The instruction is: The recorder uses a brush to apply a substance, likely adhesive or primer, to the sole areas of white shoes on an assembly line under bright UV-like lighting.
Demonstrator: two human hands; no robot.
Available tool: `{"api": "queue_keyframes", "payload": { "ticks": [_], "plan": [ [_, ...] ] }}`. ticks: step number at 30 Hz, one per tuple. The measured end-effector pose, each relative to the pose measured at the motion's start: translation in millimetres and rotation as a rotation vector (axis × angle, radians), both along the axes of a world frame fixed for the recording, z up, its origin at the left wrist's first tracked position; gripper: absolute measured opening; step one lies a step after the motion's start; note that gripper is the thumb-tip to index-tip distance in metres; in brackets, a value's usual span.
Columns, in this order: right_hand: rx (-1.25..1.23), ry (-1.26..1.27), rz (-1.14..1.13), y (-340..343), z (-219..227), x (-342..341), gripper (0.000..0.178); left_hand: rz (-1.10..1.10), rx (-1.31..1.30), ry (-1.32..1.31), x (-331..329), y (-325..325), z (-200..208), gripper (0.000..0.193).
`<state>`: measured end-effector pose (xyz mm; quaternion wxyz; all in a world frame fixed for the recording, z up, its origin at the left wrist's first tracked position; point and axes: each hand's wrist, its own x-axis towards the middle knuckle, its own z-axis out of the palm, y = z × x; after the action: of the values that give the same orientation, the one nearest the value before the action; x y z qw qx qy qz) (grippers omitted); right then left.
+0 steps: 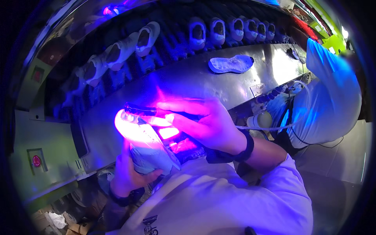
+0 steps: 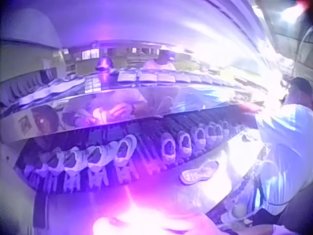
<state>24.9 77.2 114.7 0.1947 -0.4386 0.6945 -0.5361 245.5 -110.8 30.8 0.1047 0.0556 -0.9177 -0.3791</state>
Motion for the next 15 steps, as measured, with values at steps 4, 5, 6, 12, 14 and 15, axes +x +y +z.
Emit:
{"api": "queue_keyframes", "payload": {
  "ticks": [4,5,6,12,14,15],
  "plan": [
    [-0.016,0.061,0.053,6,-10,3,0.033,0.002,0.001,0.048,1,-6,8,0.123],
    [-0.012,0.062,0.059,6,-12,5,0.033,0.008,0.006,0.049,1,-7,9,0.123],
    [-0.009,0.03,0.045,6,-13,9,0.033,0.025,0.161,0.011,1,-8,9,0.127],
    [0.018,-0.048,-0.061,15,-26,32,0.032,0.039,0.539,0.01,-4,-6,10,0.126],
    [0.016,-0.131,-0.102,21,-33,39,0.032,0.047,0.689,0.012,-5,0,16,0.123],
    [0.015,-0.131,-0.101,24,-34,41,0.032,0.058,0.798,0.049,-4,3,19,0.12]
  ]
}}
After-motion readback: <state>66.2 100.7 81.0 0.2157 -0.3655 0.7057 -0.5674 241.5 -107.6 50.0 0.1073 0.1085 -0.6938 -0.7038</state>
